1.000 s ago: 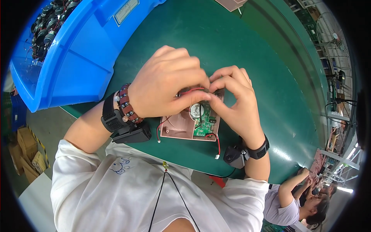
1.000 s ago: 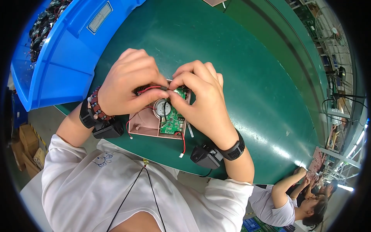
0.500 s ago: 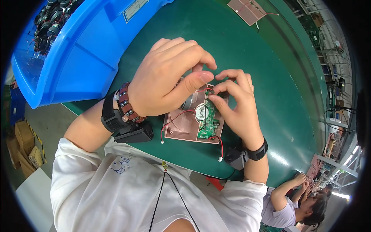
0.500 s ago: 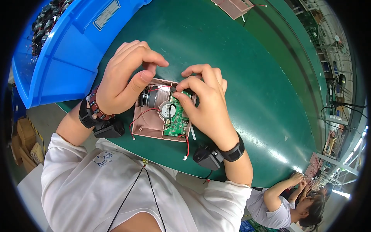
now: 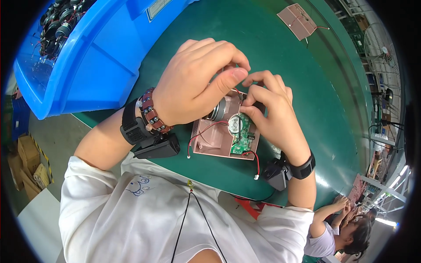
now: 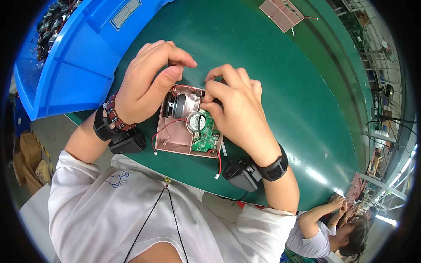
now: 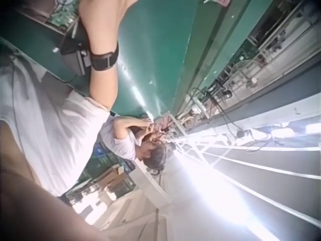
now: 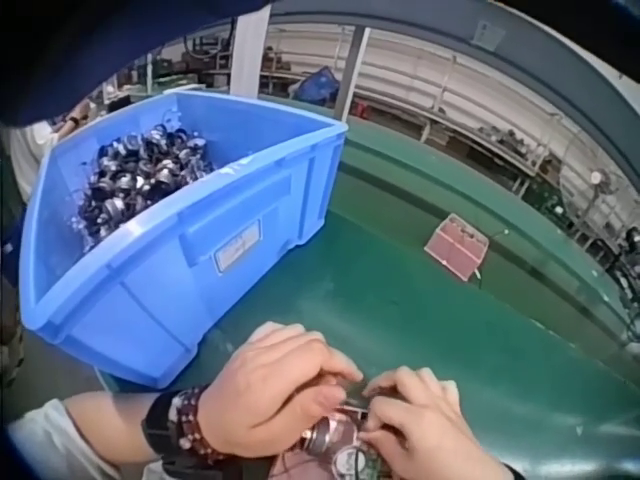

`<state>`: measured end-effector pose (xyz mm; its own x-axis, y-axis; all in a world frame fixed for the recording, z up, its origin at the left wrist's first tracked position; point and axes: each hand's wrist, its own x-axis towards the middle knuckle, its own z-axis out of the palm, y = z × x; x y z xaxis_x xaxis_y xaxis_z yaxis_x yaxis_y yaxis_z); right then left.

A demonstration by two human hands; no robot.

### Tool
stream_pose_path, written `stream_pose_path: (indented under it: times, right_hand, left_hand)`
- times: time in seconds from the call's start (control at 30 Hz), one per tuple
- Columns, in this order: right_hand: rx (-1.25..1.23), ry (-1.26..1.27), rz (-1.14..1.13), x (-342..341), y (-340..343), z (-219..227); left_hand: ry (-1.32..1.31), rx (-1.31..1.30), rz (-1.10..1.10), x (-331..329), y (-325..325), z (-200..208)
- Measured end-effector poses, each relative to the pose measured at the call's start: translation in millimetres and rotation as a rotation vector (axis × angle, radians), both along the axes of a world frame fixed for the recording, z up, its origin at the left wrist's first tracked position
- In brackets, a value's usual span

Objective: The person picks up a speaker from a blue bin, places it into a pink housing, and connects the wires to a circuit board. They repeat this process for a second speaker and housing before placing the assembled units on the table.

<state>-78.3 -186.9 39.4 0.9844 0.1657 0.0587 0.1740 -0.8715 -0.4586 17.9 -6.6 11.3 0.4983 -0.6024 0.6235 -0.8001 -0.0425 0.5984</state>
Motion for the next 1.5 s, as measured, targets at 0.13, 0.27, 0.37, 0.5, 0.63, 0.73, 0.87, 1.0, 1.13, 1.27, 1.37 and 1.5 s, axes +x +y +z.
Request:
stream_pose_path:
  times: [0.13, 0.27, 0.37, 0.5, 0.63, 0.73, 0.87, 1.0, 1.13, 1.27, 1.37, 1.5]
  right_hand:
    - [-0.066, 0.068, 0.008, 4, 2, 4]
    - [-0.145, -0.177, -0.047, -8, -1, -1]
    - [-0.152, -0.266, -0.053, -39, 18, 11]
    - [-0.274, -0.317, -0.013, -85, 46, -7]
    - [-0.407, -0.296, -0.188, -104, 28, -12]
    - [-0.677, -0.190, -0.408, -126, -24, -9]
    - [-0.919, -0.030, -0.569, -146, -117, 13]
    - [-0.816, -0.347, -0.632, -65, -155, 25]
    - [-0.747, -0.540, -0.614, 52, -218, -28]
    - [-0.737, -0.429, -0.716, 88, -298, -67]
    - [-0.747, -0.486, -0.803, 107, -248, -66]
    - [-0.675, -0.616, -0.554, 99, -179, -25]
  left_hand:
    - [0.037, -0.010, 0.046, -2, -2, 2]
    - [0.163, -0.059, 0.072, 0, -10, -3]
    - [0.233, -0.108, 0.100, 8, -8, -8]
    - [0.333, -0.175, 0.108, 3, -11, -6]
    - [0.432, -0.166, 0.048, -3, -7, -4]
    - [0.355, -0.091, 0.000, -11, 0, 1]
    - [0.159, 0.081, -0.202, -22, 6, 10]
    - [0.115, 0.135, -0.248, -24, 7, 12]
    - [0.157, 0.169, -0.278, -24, 7, 2]
    - [0.200, 0.239, -0.332, -18, -11, -25]
    - [0.303, 0.235, -0.265, -18, -10, -29]
    - [0.338, 0.181, -0.201, -18, -10, -27]
